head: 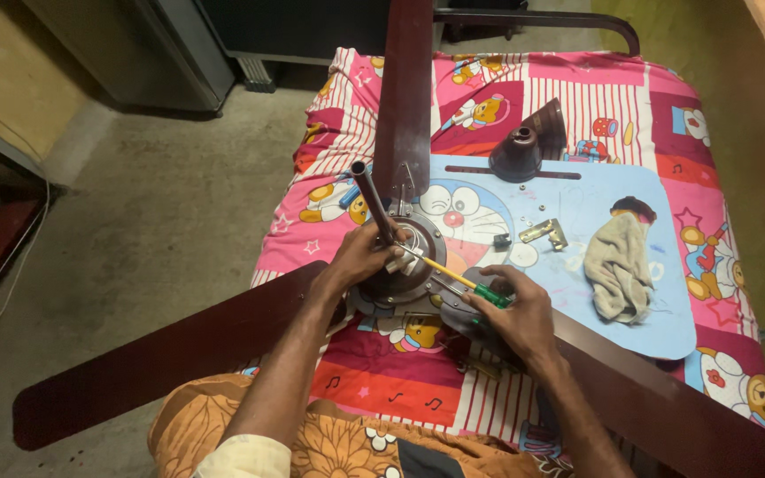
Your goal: The person disassembles the central hub of a ceiling fan placed on a bed, removes a blade, and uses a screwdriver to adjust internal components. The person then reattaches the blade and continues to tighten parts of the hub.
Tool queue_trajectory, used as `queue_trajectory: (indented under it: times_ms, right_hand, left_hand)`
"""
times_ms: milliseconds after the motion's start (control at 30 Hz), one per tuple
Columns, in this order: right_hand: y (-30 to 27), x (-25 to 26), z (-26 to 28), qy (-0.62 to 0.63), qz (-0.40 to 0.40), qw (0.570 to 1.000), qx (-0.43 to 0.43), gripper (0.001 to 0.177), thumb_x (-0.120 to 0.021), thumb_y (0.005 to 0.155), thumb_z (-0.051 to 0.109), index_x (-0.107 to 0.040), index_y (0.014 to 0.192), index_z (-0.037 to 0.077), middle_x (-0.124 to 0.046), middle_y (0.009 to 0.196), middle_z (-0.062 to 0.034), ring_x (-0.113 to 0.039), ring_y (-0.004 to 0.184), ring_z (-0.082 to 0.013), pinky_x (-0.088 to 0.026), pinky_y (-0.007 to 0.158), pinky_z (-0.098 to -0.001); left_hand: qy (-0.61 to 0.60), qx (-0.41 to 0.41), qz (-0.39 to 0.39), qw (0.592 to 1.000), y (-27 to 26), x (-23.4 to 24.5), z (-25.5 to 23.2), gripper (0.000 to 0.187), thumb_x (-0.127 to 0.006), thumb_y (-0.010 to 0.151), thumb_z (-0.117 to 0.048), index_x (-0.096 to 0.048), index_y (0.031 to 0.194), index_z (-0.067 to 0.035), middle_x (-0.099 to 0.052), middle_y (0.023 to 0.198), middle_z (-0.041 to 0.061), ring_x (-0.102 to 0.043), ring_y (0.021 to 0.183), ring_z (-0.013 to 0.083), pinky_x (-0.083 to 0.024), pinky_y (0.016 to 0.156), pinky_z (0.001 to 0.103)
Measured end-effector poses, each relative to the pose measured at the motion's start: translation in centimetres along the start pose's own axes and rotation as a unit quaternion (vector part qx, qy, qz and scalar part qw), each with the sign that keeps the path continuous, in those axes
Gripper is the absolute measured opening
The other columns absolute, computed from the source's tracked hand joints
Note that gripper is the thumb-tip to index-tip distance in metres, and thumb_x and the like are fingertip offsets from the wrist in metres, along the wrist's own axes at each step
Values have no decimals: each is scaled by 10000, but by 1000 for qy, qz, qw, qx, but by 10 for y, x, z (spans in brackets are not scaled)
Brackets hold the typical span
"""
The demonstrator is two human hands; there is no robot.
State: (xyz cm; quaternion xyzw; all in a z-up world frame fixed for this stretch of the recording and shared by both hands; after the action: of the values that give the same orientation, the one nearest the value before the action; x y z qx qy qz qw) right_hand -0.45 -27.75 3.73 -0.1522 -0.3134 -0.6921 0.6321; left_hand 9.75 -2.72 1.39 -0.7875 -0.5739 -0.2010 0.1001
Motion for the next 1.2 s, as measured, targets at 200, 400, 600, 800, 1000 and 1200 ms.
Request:
queue_trajectory:
  times_ms: [200, 400, 600, 800, 1000, 1200]
  right_hand:
    - [-4, -9, -18, 16, 38, 993, -107, 283, -727, 929, 342, -780, 1163, 192, -813, 818, -95, -788, 712, -146, -582, 641, -318]
    - [-3, 2, 6, 0, -21, 999, 25, 454, -887, 719, 287, -725, 1107, 116, -730, 860, -81, -712, 743, -177, -603, 613, -330]
    - [-6, -8, 7, -44, 20, 997, 57, 396, -872, 753, 208, -738, 1118, 132, -677, 878, -63, -683, 761, -196, -577, 665, -365]
    - [-2, -15, -13, -52, 132, 990, -15, 351, -869, 766, 297, -776, 1077, 162, -718, 905, -36, -686, 756, -207, -563, 671, -377]
    - [-12, -5, -11, -9, 201, 978, -49, 358, -838, 784, 304, -773, 1081, 115, -744, 1003, -58, -694, 912, -194, -557, 770, -373]
    - [-25, -24, -16, -167, 280, 939, -114, 357, -775, 830, 355, -762, 1146, 192, -751, 911, -71, -702, 842, -225, -551, 768, -405]
  left_hand:
    - [-11, 2, 39, 999, -3, 0, -4, 144, -723, 909, -59, -665, 1041, -75, -745, 1233, 71, -688, 1184, 198, -569, 974, 355]
    - [-35, 38, 34, 998, -5, 1, 1, 112, -678, 920, -32, -628, 1014, -66, -739, 1254, 67, -677, 1211, 191, -566, 983, 354]
    - [-70, 8, 18, 997, 1, -3, 7, 120, -695, 888, 1, -641, 979, -55, -745, 1232, 83, -699, 1194, 196, -594, 1021, 355]
    - [-46, -32, 11, 998, 6, -7, 14, 130, -739, 880, 17, -665, 976, -29, -752, 1134, 83, -702, 1082, 181, -581, 922, 334]
    - [-98, -6, 5, 995, 7, -15, 23, 118, -714, 927, 2, -688, 1042, 5, -707, 851, 72, -661, 720, 121, -569, 659, 302]
    - [-71, -16, -22, 997, 6, -10, 19, 135, -720, 907, -1, -713, 1042, 6, -727, 843, 53, -678, 716, 98, -559, 640, 281]
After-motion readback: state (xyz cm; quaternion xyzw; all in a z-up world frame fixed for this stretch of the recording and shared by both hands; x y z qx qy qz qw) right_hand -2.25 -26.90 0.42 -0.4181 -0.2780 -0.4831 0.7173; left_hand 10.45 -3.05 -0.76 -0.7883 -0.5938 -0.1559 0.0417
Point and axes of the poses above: each hand's wrist, its own y-axis towards the middle knuckle, its own x-axis out of the back of the hand, z = x × y, the point moved 10 cm from there along y, towards the middle knuckle
